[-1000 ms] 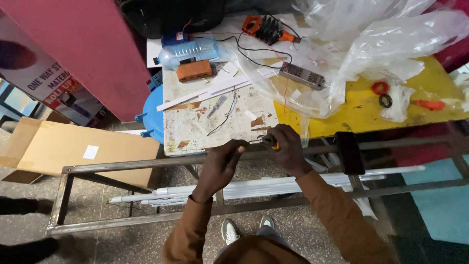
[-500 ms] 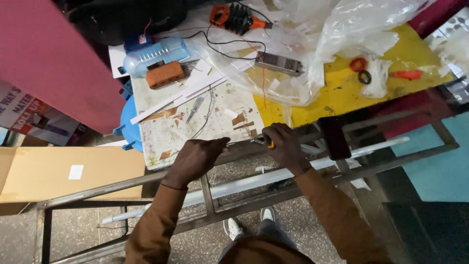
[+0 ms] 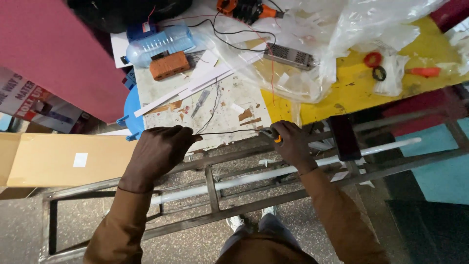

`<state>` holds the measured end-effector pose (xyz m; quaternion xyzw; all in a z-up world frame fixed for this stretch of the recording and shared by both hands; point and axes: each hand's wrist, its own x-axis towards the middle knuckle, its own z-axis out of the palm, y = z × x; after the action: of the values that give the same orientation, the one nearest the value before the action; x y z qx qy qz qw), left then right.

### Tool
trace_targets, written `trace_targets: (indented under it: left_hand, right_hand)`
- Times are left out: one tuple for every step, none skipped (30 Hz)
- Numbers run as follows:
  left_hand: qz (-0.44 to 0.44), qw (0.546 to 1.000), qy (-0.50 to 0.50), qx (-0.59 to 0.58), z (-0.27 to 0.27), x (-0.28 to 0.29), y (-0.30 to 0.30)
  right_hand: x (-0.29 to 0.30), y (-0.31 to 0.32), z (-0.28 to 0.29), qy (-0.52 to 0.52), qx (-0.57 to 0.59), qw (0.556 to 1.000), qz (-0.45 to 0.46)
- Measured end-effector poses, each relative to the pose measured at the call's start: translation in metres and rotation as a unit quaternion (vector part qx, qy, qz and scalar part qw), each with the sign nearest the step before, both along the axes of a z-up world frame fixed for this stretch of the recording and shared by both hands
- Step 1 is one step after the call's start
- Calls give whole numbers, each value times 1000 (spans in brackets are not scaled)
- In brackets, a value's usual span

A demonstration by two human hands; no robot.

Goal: Wiring and connecting LED or fluorescent light tubes to a metal frame for sign assembly.

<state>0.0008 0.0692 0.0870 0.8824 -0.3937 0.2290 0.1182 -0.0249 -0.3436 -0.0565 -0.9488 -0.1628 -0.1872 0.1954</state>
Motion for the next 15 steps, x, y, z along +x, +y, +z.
trace_targets:
  left_hand:
    - [6,1000,2,2,3,1,2]
    - [17,1000,-25,6,7,2,4]
    - [30,998,-55,9,10,6,4]
    - [36,998,-57,9,14,11,-2]
    - [66,996,-57,19,17,16,-6]
    - [96,993,-56,29,20,21,-12]
    - [92,994,-57,30,0,25,-19]
    - [104,993,-12,61,-20,29,-26]
    - [121,988,28,87,-38,39,-36]
    - [121,989,23,85,-46,43,-52]
    - [87,994,47,53,-58,39,-67]
    - [54,996,70,22,-71,36,-82]
    - [54,995,77,22,-85,34,-91]
    - [34,991,131,13,-99,31,-100]
    - [25,984,177,-1,-109,32,-109]
  right_hand:
    - [1,8,-2,2,2,1000,6]
    - [2,15,-5,17,44,999,8]
    - [8,19,-5,30,84,996,12]
    - [13,27,0,28,84,996,18]
    - [11,35,4,76,158,985,5]
    - [10,43,8,124,230,965,-9]
    - [6,45,-1,123,233,965,-13]
    - [2,46,-10,150,231,961,-28]
    - [8,43,-16,173,224,958,-39]
    - [15,42,-18,168,223,959,-39]
    - [13,42,-22,171,212,962,-37]
    - [10,42,-27,173,201,963,-35]
    - [10,40,-31,180,200,962,-36]
    - [9,39,-35,196,197,960,-35]
    - [19,36,-35,208,189,959,-21]
